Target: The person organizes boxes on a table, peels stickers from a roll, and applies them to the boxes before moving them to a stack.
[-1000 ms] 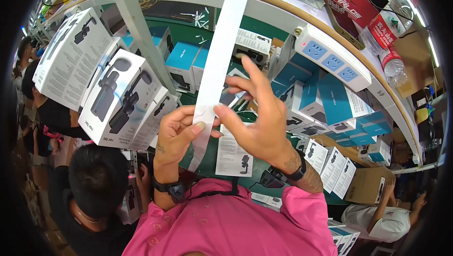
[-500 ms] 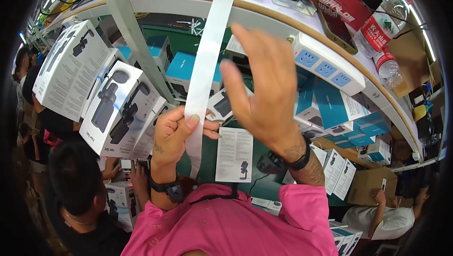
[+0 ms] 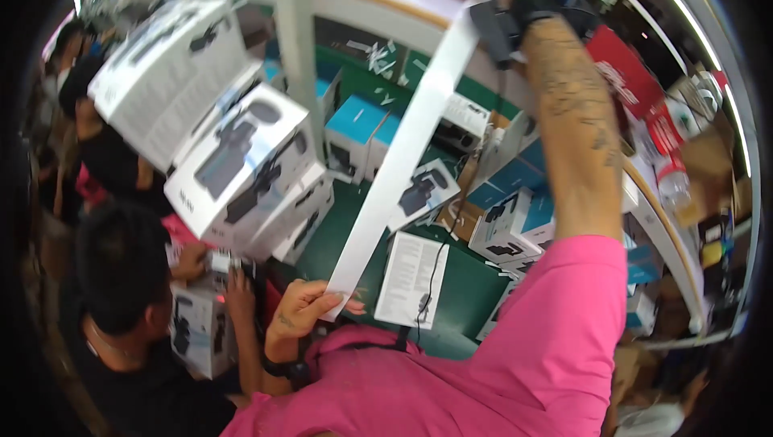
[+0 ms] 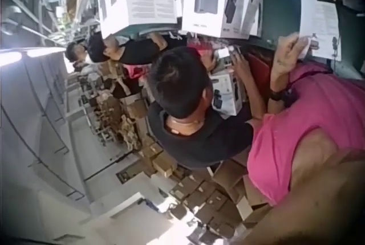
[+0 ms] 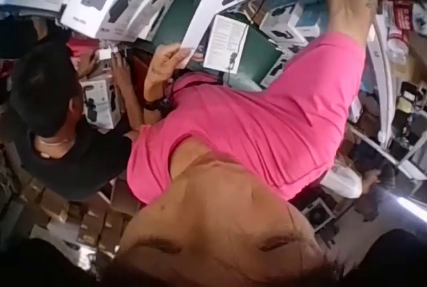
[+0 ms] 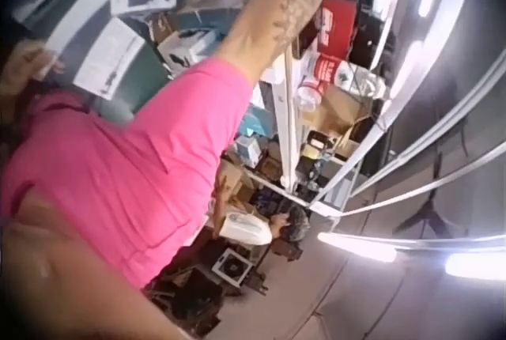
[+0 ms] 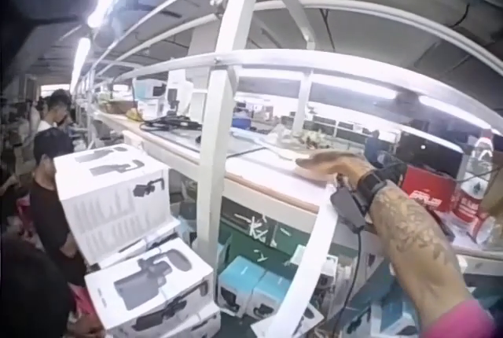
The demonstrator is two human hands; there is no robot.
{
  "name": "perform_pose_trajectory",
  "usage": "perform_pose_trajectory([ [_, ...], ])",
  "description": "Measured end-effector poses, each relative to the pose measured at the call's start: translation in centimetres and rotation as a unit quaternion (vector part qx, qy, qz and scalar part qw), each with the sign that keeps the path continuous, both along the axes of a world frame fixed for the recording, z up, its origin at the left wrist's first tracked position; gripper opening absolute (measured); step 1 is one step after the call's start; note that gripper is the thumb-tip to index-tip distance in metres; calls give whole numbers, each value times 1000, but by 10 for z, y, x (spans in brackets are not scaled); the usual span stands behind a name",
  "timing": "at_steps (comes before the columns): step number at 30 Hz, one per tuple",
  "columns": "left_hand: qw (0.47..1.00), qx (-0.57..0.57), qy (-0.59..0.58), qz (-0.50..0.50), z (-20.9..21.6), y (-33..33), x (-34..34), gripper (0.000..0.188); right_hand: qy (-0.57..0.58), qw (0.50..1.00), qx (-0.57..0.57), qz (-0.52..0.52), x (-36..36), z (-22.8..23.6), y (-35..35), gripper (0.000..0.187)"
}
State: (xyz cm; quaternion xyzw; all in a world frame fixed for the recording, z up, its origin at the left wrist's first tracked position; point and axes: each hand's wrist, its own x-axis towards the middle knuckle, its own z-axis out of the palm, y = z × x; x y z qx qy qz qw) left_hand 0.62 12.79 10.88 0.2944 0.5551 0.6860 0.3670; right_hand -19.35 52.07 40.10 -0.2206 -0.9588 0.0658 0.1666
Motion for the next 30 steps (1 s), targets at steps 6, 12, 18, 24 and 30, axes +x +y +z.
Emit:
perform_pose_trajectory([
  [6,984,56,-127,-109,-28,-48,24,45,-99,994,37,26,1,16,-36,64],
  [12,971,160,-149,-93,-23,-19,12,38,135,959,168,183,113,4,-105,40],
  [18,968,132,-170,-130,-9,-3,1,36,79,902,65,418,258,-119,-189,37],
  [24,964,124,-211,-102,0,16,-3,43,100,928,-70,351,275,-184,-190,42],
  [30,974,96,-150,-139,8,29,-9,43,150,936,-70,312,279,-200,-180,45],
])
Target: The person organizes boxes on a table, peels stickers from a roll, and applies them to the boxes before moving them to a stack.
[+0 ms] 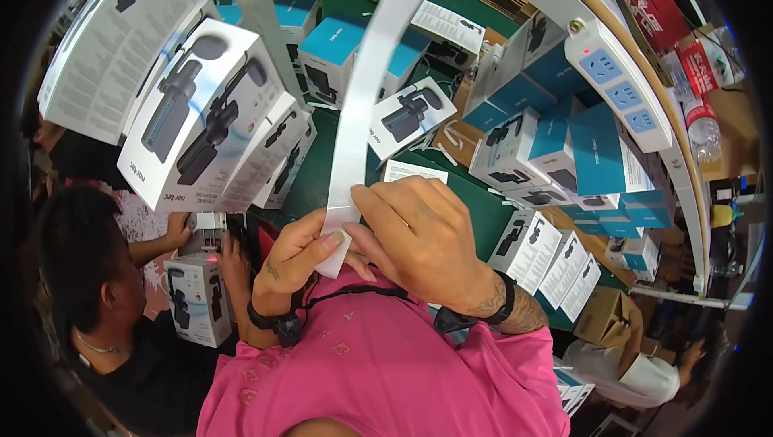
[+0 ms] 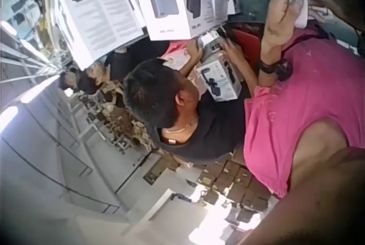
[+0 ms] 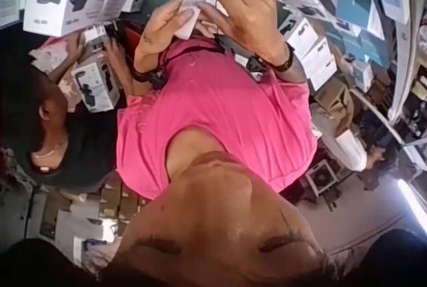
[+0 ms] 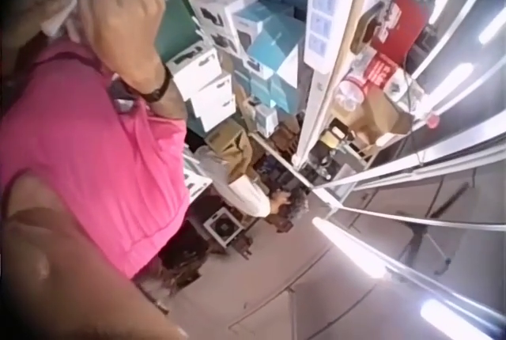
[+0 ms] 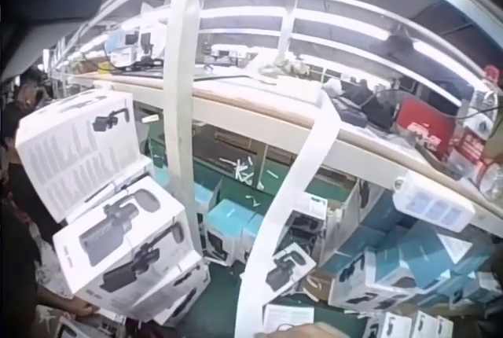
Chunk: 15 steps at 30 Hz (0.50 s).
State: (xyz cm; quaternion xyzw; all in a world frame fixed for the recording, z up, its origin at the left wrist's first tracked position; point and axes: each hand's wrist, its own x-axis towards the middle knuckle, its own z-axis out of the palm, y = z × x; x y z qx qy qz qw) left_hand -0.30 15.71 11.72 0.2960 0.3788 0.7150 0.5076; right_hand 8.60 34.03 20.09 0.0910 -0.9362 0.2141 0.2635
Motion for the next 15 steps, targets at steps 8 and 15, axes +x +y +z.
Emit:
perform_pose_trajectory([
  [8,982,-19,183,-53,25,13,-18,37,-33,998,53,20,2,14,14,43],
  [15,948,-39,313,-46,30,19,-27,35,-130,980,141,45,1,31,27,33],
])
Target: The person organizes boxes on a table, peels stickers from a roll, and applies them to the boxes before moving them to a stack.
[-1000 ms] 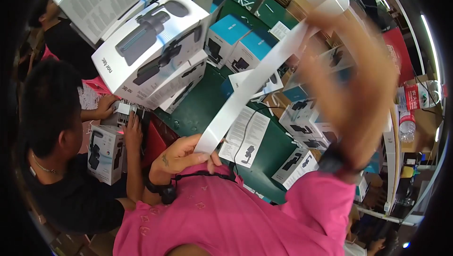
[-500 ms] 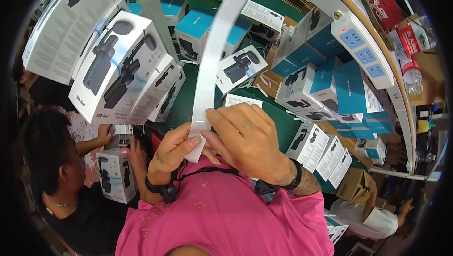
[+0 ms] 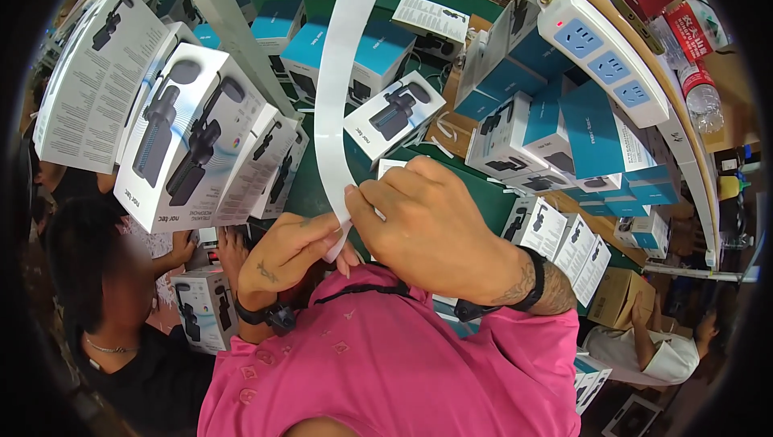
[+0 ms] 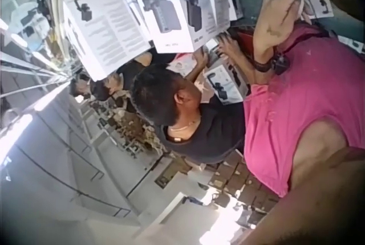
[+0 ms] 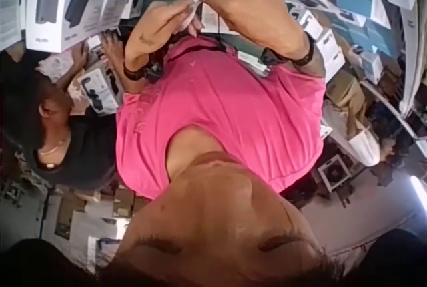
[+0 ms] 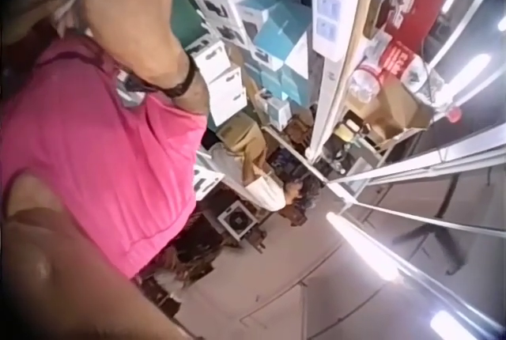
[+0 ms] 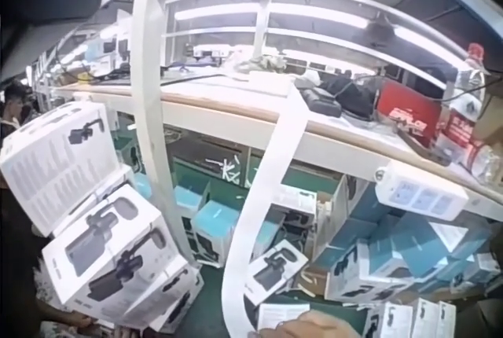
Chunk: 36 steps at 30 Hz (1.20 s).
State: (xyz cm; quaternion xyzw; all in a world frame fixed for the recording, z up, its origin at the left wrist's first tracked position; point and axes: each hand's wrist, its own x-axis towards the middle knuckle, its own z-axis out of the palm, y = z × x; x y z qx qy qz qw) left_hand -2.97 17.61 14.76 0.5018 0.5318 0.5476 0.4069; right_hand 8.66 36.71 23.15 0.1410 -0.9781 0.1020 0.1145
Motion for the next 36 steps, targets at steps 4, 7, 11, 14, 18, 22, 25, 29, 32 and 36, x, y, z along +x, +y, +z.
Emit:
perform_pose_trajectory([
  [4,999,0,35,0,-2,4,-3,36,-50,998,10,26,-6,3,11,30],
  [7,999,3,43,0,-7,6,-4,38,-14,998,-55,42,-5,-1,26,29],
  [11,997,-29,-58,36,-22,0,-8,39,123,984,-99,-86,9,-44,62,25],
  [14,988,-36,-119,92,-39,-5,-11,40,134,980,-67,-132,6,-131,89,17],
  [18,967,-54,-206,140,-60,-8,-8,41,52,986,-13,-157,2,-251,120,10],
  [22,971,-76,-182,132,-69,-6,-9,40,-69,983,14,-167,-1,-309,134,16],
  [25,967,-78,-186,157,-71,-3,-9,39,-36,988,-37,-146,-3,-316,138,11],
  [29,968,-77,-185,152,-73,1,-9,39,-83,989,-39,-116,1,-311,136,22],
  [32,967,-92,-180,153,-75,3,-8,39,-102,988,-50,-105,7,-304,134,32],
  [36,968,-77,-188,149,-76,6,-7,38,-254,954,-72,-141,-1,-291,132,60],
])
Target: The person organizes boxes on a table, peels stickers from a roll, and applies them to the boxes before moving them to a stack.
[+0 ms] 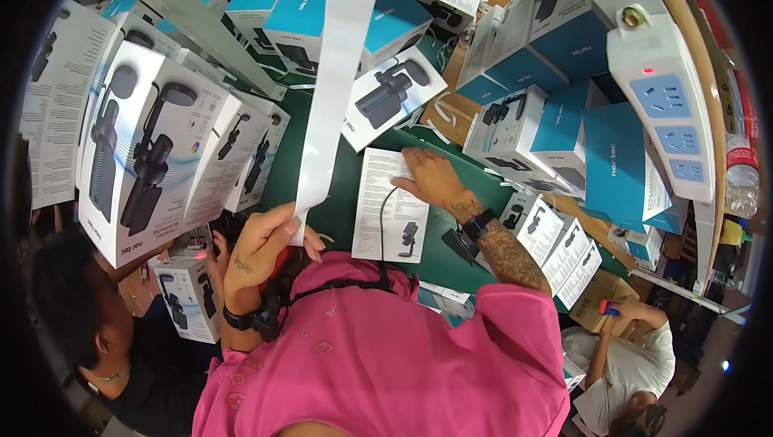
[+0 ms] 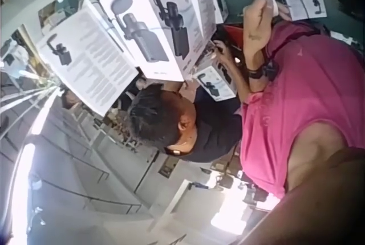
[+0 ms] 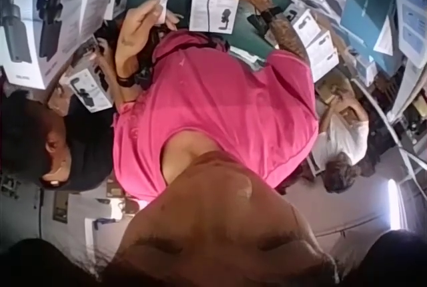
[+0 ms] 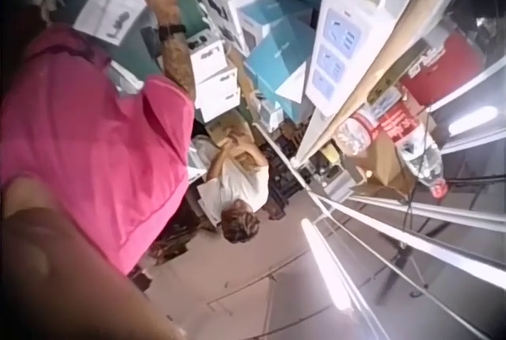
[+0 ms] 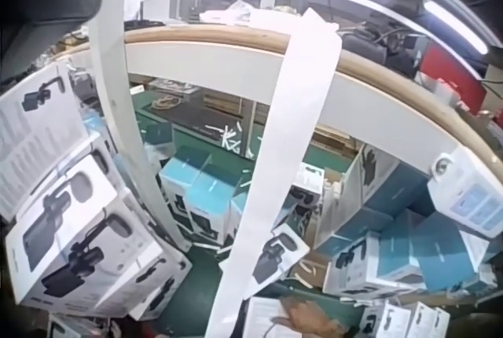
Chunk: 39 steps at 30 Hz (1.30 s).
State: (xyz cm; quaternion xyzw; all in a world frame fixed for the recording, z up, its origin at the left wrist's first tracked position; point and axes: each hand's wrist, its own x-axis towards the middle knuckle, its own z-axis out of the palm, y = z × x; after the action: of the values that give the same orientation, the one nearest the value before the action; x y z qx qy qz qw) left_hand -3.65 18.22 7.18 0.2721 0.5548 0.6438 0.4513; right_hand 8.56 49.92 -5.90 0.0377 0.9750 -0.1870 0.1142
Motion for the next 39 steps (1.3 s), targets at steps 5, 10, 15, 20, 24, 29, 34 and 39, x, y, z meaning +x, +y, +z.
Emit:
perform_pose_trajectory([
  [5,999,22,-25,-11,6,-3,-2,39,-76,997,24,0,-13,8,-12,99],
  [10,989,63,-134,-10,17,-7,-1,41,-166,959,-13,-230,38,4,-20,125],
  [15,977,118,-180,-15,22,-11,5,43,-146,871,-80,-463,110,1,-16,149],
  [20,970,141,-188,-56,23,-16,10,43,-64,782,-203,-586,149,-16,-73,139],
  [24,973,145,-174,-54,26,-16,12,44,34,688,-461,-559,165,-22,-134,115],
  [29,973,158,-164,-25,32,-9,17,41,-152,876,-250,-384,176,21,-156,58],
  [34,985,128,-119,5,34,-7,7,41,-155,982,-40,104,168,87,-163,68],
  [39,988,117,-105,6,32,-13,5,42,-47,962,-218,158,129,92,-128,70],
])
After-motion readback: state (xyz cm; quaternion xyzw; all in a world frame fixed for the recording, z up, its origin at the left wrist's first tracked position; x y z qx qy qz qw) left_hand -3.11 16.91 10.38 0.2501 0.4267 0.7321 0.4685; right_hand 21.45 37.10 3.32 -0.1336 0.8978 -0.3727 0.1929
